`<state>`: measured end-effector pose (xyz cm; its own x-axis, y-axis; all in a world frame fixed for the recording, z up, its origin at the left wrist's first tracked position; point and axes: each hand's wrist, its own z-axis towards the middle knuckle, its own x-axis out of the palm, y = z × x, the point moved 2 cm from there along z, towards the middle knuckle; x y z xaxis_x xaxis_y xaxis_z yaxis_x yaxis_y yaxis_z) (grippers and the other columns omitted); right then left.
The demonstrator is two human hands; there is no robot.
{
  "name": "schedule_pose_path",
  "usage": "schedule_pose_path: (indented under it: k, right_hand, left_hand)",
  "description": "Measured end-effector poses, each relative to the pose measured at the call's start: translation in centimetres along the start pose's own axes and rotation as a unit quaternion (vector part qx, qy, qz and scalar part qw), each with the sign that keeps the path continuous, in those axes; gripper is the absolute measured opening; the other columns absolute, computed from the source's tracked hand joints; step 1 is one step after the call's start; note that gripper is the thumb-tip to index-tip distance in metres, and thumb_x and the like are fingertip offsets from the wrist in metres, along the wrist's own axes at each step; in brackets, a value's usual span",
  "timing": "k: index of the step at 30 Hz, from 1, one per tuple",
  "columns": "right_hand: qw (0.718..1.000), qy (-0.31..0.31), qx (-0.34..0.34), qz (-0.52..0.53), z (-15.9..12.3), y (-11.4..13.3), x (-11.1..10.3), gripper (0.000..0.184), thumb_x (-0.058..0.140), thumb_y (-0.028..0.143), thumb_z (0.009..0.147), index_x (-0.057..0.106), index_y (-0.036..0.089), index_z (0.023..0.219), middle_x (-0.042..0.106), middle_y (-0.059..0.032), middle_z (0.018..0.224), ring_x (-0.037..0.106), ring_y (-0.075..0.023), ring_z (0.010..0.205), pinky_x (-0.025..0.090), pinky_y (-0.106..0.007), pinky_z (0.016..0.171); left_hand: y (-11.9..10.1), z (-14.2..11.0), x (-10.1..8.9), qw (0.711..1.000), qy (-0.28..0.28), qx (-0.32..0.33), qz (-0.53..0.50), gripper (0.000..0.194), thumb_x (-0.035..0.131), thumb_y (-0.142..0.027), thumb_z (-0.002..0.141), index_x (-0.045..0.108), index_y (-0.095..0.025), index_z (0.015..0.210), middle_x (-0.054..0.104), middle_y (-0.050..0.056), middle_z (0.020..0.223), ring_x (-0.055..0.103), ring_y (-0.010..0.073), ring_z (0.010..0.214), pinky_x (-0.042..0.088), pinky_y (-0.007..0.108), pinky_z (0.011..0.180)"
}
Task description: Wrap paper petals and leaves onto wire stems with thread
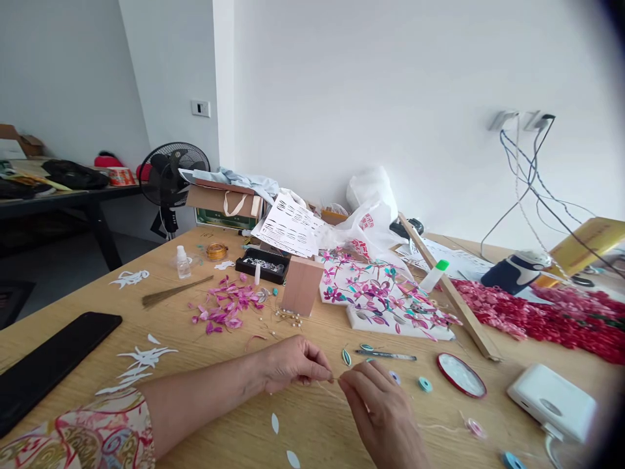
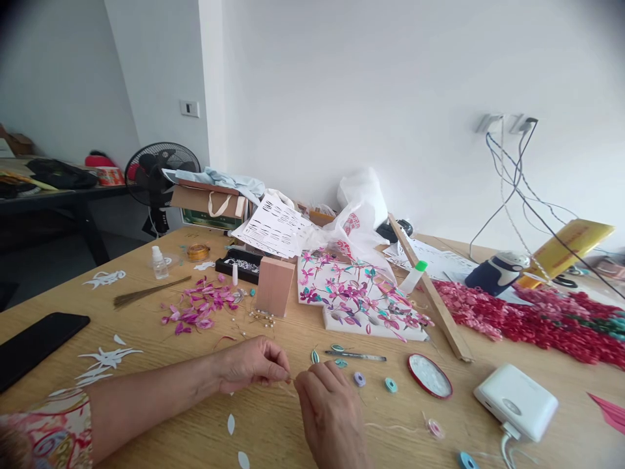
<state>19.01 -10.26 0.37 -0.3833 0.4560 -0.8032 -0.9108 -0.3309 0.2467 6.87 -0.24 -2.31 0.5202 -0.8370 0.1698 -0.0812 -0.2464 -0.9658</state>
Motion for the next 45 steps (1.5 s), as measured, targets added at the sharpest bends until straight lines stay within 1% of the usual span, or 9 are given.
schedule_pose_path:
  k: [2,7,14,21,28,32,39,41,45]
  right_hand:
    - [0.996,-0.015,0.082,0.044,-0.1,-0.4,0.5,0.027,0.039,0.023,0.083,0.05,0.019,0.059,0.051,-0.0004,0.056,0.048,-0.0126,0.055,0.036,-0.023,0.05]
    - [0.956,0.026,0.244,0.163,-0.4,-1.8,2.3,0.029,0.044,0.029,0.077,0.041,0.019,0.05,0.041,0.0044,0.044,0.042,-0.0098,0.042,0.033,-0.019,0.039]
    - [0.994,-0.03,0.056,0.088,0.0,-1.1,1.0,0.012,0.046,0.021,0.079,0.055,0.021,0.087,0.06,-0.001,0.072,0.056,-0.0124,0.064,0.045,-0.022,0.056]
    - [0.999,-0.013,-0.024,0.046,0.3,-0.3,-0.2,0.022,0.038,0.016,0.084,0.057,0.022,0.074,0.059,-0.001,0.068,0.054,-0.0116,0.061,0.042,-0.021,0.053]
    - [0.999,-0.018,-0.01,0.043,0.0,-0.6,0.2,0.025,0.038,0.017,0.084,0.059,0.022,0.071,0.058,-0.0013,0.071,0.054,-0.0097,0.062,0.042,-0.018,0.053]
    - [0.999,-0.025,0.015,0.02,0.0,-0.6,0.5,0.027,0.036,0.02,0.085,0.057,0.02,0.068,0.057,-0.0024,0.069,0.053,-0.0112,0.061,0.041,-0.02,0.053]
    - [0.976,0.011,0.186,0.109,0.0,-1.4,1.7,0.025,0.042,0.025,0.078,0.043,0.019,0.054,0.048,0.0011,0.051,0.048,-0.0121,0.048,0.038,-0.021,0.044]
    - [0.964,0.038,0.217,0.149,-0.2,-1.8,2.1,0.022,0.042,0.026,0.077,0.044,0.019,0.057,0.047,0.0021,0.05,0.047,-0.0118,0.046,0.038,-0.021,0.041]
    - [0.975,-0.009,0.157,0.157,-0.3,-1.7,1.6,0.01,0.045,0.024,0.078,0.05,0.018,0.084,0.054,0.001,0.062,0.052,-0.0119,0.054,0.043,-0.022,0.05]
  left_hand:
    - [-0.7,-0.3,0.3,0.979,-0.046,0.117,0.163,0.012,0.061,-0.024,0.066,0.06,-0.013,0.062,0.049,0.0,0.061,0.042,0.0092,0.058,0.031,0.023,0.056]
    - [-1.2,-1.0,1.2,0.828,-0.042,0.311,0.465,0.024,0.038,-0.017,0.08,0.061,-0.014,0.073,0.05,0.005,0.07,0.043,0.0148,0.072,0.032,0.027,0.069]
    - [0.0,0.1,0.0,0.996,-0.067,0.028,0.06,0.017,0.066,-0.029,0.06,0.061,-0.013,0.062,0.047,-0.004,0.054,0.038,0.0074,0.051,0.027,0.021,0.051]
    - [0.5,0.0,-0.1,0.991,0.043,-0.065,-0.108,0.019,0.071,-0.025,0.054,0.062,-0.011,0.063,0.047,-0.004,0.045,0.037,0.0047,0.043,0.022,0.021,0.047]
    - [0.6,0.1,-0.2,0.995,0.034,-0.055,-0.081,0.022,0.071,-0.028,0.053,0.061,-0.011,0.062,0.045,-0.004,0.046,0.035,0.0048,0.044,0.021,0.021,0.047]
    - [0.1,0.1,-0.1,0.997,-0.032,0.021,0.065,0.019,0.066,-0.029,0.06,0.061,-0.012,0.063,0.048,-0.002,0.056,0.039,0.0073,0.053,0.029,0.021,0.052]
    - [-0.9,-0.9,1.3,0.795,-0.025,0.317,0.516,0.025,0.035,-0.016,0.082,0.059,-0.013,0.074,0.051,0.007,0.073,0.041,0.0156,0.073,0.031,0.028,0.07]
    - [-0.8,-0.8,1.1,0.828,-0.052,0.297,0.472,0.022,0.04,-0.017,0.08,0.059,-0.014,0.071,0.05,0.005,0.072,0.042,0.015,0.072,0.031,0.027,0.069]
    - [-0.4,0.0,0.0,0.98,-0.101,0.094,0.142,0.014,0.06,-0.026,0.067,0.059,-0.013,0.064,0.049,-0.001,0.06,0.041,0.0091,0.057,0.029,0.022,0.055]
